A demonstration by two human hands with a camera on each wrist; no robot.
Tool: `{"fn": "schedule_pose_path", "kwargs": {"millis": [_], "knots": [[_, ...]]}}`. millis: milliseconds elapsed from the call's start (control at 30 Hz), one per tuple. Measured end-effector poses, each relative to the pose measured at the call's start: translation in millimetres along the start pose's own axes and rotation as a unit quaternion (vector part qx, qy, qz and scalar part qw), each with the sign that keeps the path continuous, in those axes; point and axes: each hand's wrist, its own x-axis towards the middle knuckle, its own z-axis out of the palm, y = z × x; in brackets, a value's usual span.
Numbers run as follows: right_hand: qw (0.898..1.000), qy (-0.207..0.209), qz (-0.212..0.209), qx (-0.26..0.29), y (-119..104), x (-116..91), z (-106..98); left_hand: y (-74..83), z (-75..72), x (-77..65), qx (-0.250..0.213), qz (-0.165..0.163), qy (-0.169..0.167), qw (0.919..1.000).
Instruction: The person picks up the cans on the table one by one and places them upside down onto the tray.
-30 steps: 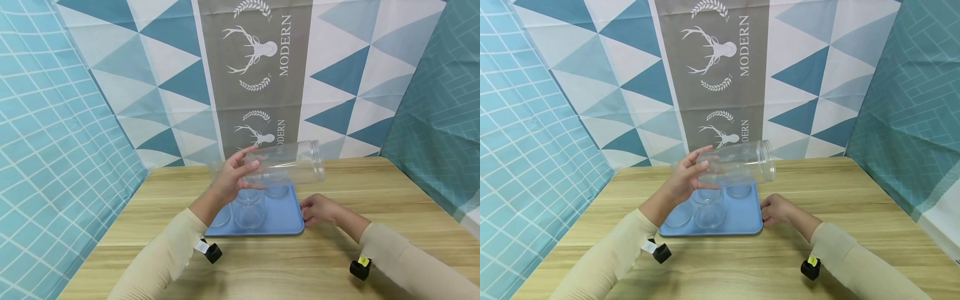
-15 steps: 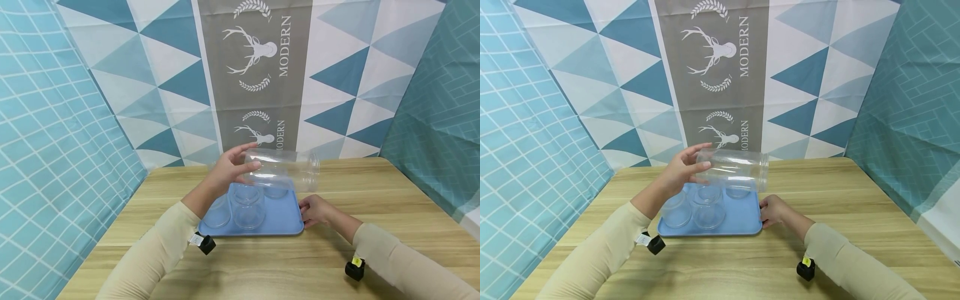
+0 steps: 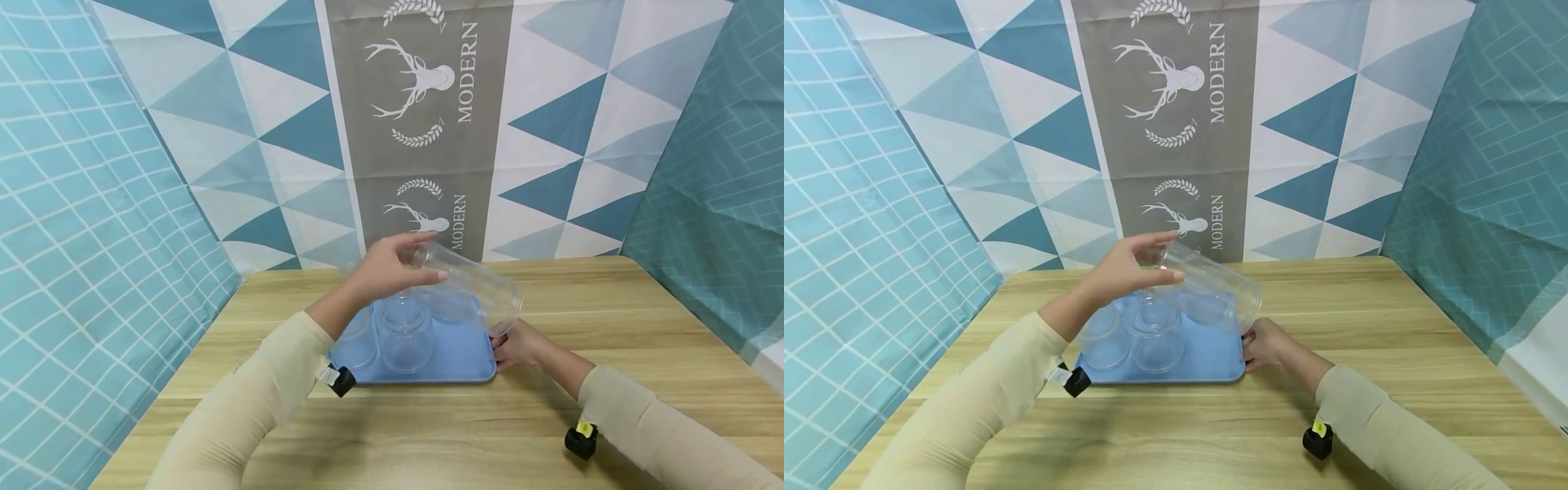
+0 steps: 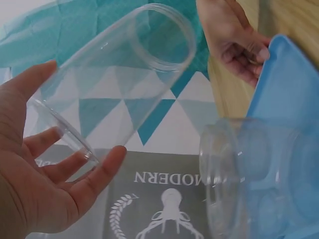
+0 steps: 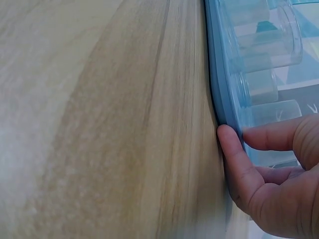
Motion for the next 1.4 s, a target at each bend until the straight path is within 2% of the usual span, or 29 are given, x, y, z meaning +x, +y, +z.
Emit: {"fn": "schedule_pose_path", "kwargs": {"millis": [67, 167, 367, 600, 767, 967, 1033, 1200, 1400], "knots": [[1.0, -0.003, 0.0, -0.002, 0.8, 0.3, -0.9, 3.3, -0.3, 4.5, 0.058, 0.015, -0.008, 0.9982], [1.0, -0.004, 0.006, -0.007, 2.1, 0.8, -1.9, 7.6, 1.0, 11.1, 0.132, 0.029, -0.032, 0.9903], [1.0, -0.017, 0.014, -0.01, 4.6, 2.3, -3.8, 15.8, 9.0, 19.9, 0.242, 0.042, -0.08, 0.9661], [0.999, -0.011, 0.031, -0.013, 1.2, 2.4, -5.4, 26.1, 22.0, 25.7, 0.344, 0.036, -0.107, 0.9322], [0.999, -0.011, 0.04, -0.013, -0.1, 2.3, -5.5, 27.8, 34.6, 29.7, 0.389, 0.031, -0.126, 0.9119], [0.999, -0.015, 0.043, -0.008, 0.1, 1.7, -4.2, 25.6, 52.8, 31.0, 0.44, 0.058, -0.167, 0.8805], [0.999, -0.016, 0.043, -0.007, 0.3, 1.7, -3.8, 25.1, 58.4, 30.8, 0.452, 0.06, -0.176, 0.8724], [0.999, -0.018, 0.039, -0.005, 1.1, 2.6, -4.1, 24.0, 69.7, 31.5, 0.482, 0.049, -0.171, 0.8578], [0.999, -0.015, 0.037, -0.005, 1.1, 2.7, -4.3, 23.0, 77.7, 33.7, 0.507, 0.047, -0.16, 0.8454]]}}
